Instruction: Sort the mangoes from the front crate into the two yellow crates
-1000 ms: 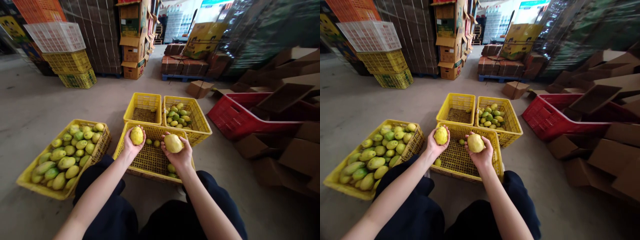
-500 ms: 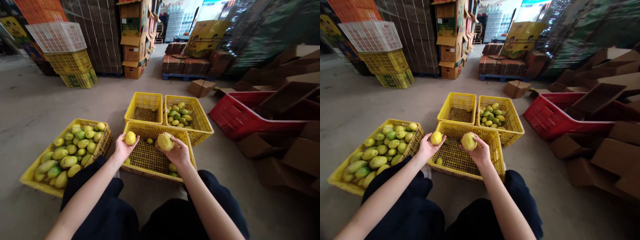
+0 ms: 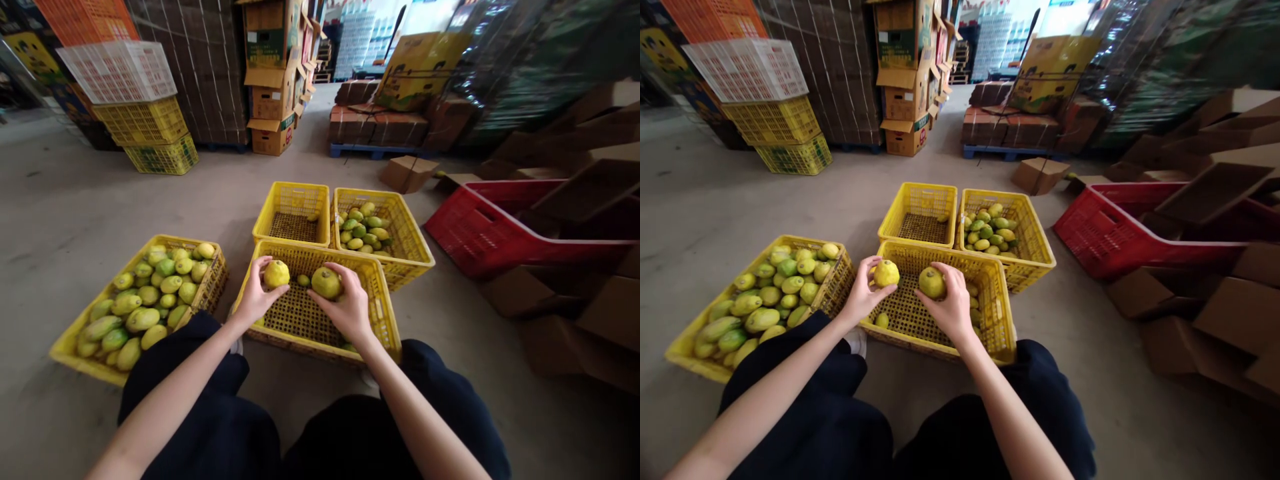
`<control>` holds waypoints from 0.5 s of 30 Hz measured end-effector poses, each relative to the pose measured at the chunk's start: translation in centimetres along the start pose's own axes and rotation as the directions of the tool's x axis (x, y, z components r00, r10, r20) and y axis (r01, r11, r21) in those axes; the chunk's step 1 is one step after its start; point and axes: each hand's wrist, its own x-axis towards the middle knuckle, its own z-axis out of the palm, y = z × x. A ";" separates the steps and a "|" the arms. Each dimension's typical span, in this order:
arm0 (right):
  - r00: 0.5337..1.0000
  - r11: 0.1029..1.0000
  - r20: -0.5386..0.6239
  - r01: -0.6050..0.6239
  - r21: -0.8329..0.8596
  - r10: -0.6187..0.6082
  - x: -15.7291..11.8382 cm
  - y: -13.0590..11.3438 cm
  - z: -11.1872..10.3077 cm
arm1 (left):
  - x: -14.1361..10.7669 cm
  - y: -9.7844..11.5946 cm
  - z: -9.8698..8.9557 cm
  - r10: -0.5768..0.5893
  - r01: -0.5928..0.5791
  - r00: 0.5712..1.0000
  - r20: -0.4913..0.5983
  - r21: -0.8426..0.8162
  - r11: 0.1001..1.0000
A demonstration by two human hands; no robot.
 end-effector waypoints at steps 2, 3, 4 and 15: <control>0.997 0.998 0.046 0.067 -0.022 -0.066 -0.4 0.1 0.1 | -0.2 0.0 0.0 0.103 -0.112 0.991 0.085 0.105 0.988; 0.995 0.997 0.062 0.077 -0.016 -0.076 -0.5 0.2 0.2 | -0.3 0.0 0.0 0.136 -0.153 0.983 0.122 0.137 0.979; 0.995 0.997 0.067 0.076 0.000 -0.076 -0.7 0.3 0.3 | -0.3 0.1 0.1 0.154 -0.175 0.978 0.143 0.151 0.973; 0.981 0.920 0.077 -0.191 0.341 0.175 0.5 0.4 -0.3 | 0.9 1.3 0.9 -0.380 0.429 0.903 0.202 -0.357 0.830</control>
